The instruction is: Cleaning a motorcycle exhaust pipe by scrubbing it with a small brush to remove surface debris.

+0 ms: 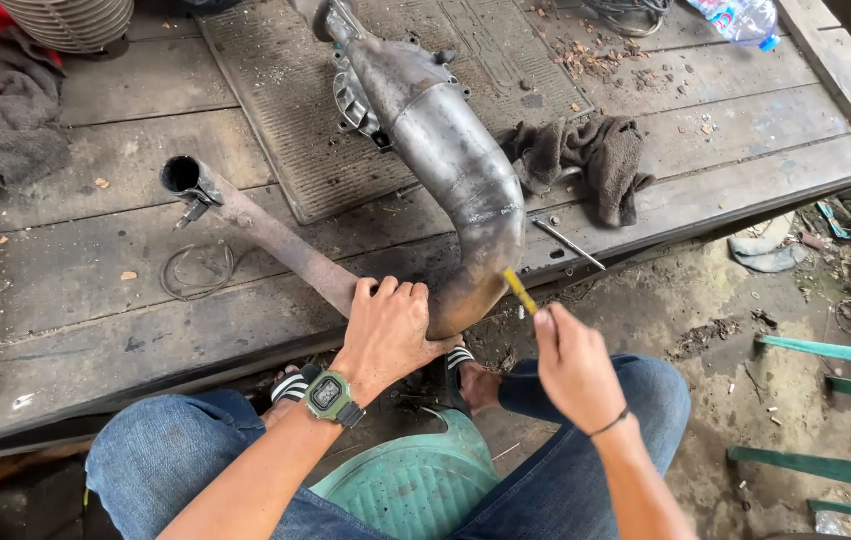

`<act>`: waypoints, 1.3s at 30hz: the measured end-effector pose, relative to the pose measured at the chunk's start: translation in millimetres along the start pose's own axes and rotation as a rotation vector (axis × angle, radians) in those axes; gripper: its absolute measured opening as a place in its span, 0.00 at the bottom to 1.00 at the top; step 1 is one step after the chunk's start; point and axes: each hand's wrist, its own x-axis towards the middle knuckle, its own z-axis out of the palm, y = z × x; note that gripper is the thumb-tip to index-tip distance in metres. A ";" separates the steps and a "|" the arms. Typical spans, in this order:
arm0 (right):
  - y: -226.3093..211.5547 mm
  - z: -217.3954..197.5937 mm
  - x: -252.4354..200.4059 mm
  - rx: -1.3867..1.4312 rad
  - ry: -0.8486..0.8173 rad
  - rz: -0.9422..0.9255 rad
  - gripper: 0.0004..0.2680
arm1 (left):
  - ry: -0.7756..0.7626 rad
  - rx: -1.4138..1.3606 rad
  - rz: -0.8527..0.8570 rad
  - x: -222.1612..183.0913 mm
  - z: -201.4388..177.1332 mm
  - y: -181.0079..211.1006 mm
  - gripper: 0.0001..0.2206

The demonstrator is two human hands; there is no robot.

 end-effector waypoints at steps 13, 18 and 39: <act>-69.5 -64.6 47.1 -0.496 -0.334 -0.032 0.20 | -0.010 0.008 0.011 0.8 0.4 0.7 0.32; -80.4 -70.3 37.0 -0.438 -0.480 -0.017 0.16 | -0.030 0.024 0.015 2.6 1.6 -0.8 0.34; 35.1 -30.5 9.9 0.221 0.005 0.300 0.15 | 0.040 0.135 0.050 7.9 6.1 -0.2 0.31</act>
